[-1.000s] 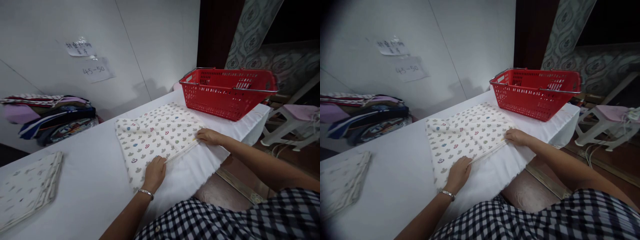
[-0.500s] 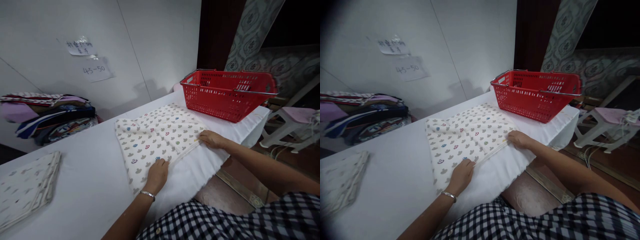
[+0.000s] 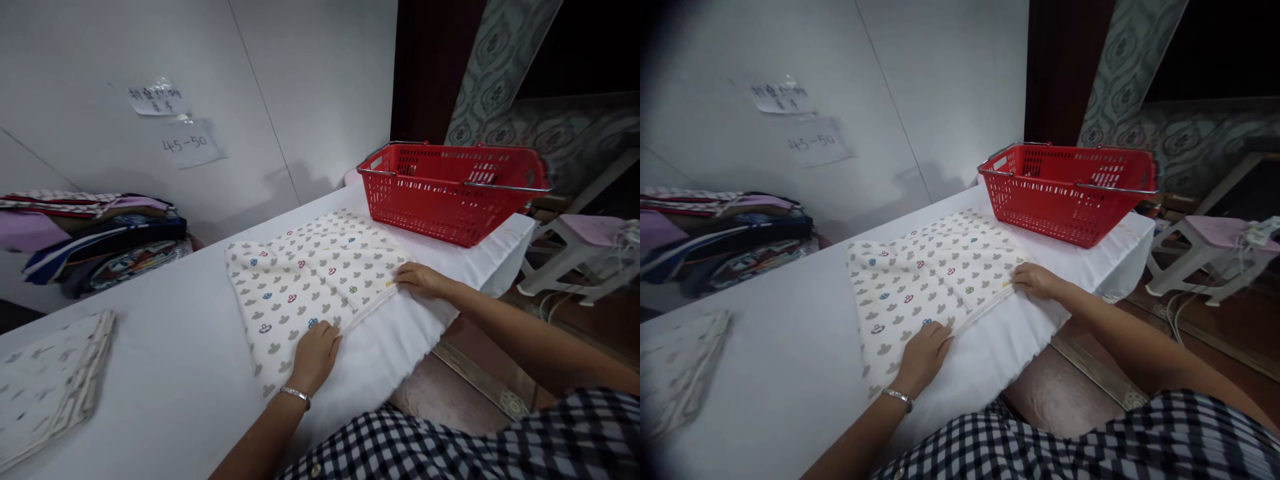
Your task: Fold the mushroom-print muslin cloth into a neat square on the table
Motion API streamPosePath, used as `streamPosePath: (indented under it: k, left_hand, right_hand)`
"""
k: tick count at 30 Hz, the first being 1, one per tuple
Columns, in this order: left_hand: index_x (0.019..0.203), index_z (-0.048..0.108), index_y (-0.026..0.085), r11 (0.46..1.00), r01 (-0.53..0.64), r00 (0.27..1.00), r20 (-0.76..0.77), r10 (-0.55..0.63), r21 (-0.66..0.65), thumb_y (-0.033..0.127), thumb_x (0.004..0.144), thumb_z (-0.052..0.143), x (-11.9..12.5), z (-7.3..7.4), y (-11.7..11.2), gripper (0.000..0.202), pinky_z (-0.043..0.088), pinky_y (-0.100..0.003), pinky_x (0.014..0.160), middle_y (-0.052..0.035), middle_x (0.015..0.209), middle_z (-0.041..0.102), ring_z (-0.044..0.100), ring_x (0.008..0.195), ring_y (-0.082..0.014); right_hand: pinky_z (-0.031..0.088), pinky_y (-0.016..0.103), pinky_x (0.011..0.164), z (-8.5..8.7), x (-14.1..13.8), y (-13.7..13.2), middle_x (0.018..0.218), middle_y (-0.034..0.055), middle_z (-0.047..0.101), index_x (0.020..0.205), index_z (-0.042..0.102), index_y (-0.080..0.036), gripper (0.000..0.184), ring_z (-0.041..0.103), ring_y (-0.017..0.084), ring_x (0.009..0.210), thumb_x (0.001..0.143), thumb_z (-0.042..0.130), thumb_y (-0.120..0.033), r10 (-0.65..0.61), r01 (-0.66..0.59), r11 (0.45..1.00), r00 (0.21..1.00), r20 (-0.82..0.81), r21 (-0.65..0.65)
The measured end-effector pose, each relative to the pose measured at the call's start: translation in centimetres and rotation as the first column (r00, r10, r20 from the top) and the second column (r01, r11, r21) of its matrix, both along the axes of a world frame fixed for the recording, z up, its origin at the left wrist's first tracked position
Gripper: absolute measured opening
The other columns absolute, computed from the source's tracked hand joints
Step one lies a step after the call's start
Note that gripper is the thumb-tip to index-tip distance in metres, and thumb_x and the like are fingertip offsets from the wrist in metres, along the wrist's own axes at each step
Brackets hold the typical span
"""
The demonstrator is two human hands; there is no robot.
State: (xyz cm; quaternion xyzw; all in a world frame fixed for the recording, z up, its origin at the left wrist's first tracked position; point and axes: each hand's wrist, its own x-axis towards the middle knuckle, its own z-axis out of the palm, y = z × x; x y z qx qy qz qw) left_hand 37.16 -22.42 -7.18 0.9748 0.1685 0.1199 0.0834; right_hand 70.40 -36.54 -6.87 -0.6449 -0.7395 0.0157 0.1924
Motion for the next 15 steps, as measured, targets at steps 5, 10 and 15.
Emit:
streamPosePath:
  k: [5,10,15]
  left_hand:
    - [0.092,0.058,0.019,0.999,-0.008,1.0,0.022,0.008,-0.034,0.026,0.091,0.04,0.2,0.1,0.0,0.019,0.044,-0.03,0.072,-0.0041,0.088,0.056,0.052,0.083,-0.0164]
    - [0.088,0.058,0.019,0.997,-0.026,0.999,0.039,0.029,-0.07,0.025,0.092,0.037,0.3,0.1,-0.1,0.022,0.044,-0.028,0.072,-0.003,0.086,0.056,0.053,0.082,-0.0152]
    - [0.089,0.057,0.019,1.0,0.02,0.999,0.029,-0.019,-0.016,0.023,0.091,0.038,0.1,-0.2,-0.1,0.019,0.044,-0.029,0.071,-0.0036,0.087,0.055,0.052,0.082,-0.0159]
  right_hand:
    - [0.045,0.035,0.081,-0.5,0.3,0.1,0.095,0.0104,0.063,0.099,0.067,-0.019,0.03,0.056,0.021,0.09,0.086,0.04,-0.016,-0.04,0.04,0.999,0.998,0.054,0.013]
    - [0.044,0.036,0.086,-0.6,0.3,-0.6,0.101,0.008,0.063,0.101,0.067,-0.022,0.032,0.055,0.021,0.096,0.083,0.041,-0.014,-0.058,0.059,0.998,0.996,0.069,-0.015]
    - [0.044,0.037,0.086,-0.1,0.0,-1.0,0.101,0.0102,0.062,0.103,0.066,-0.021,0.027,0.055,0.021,0.096,0.085,0.045,-0.021,0.017,-0.016,1.0,0.998,0.06,-0.016]
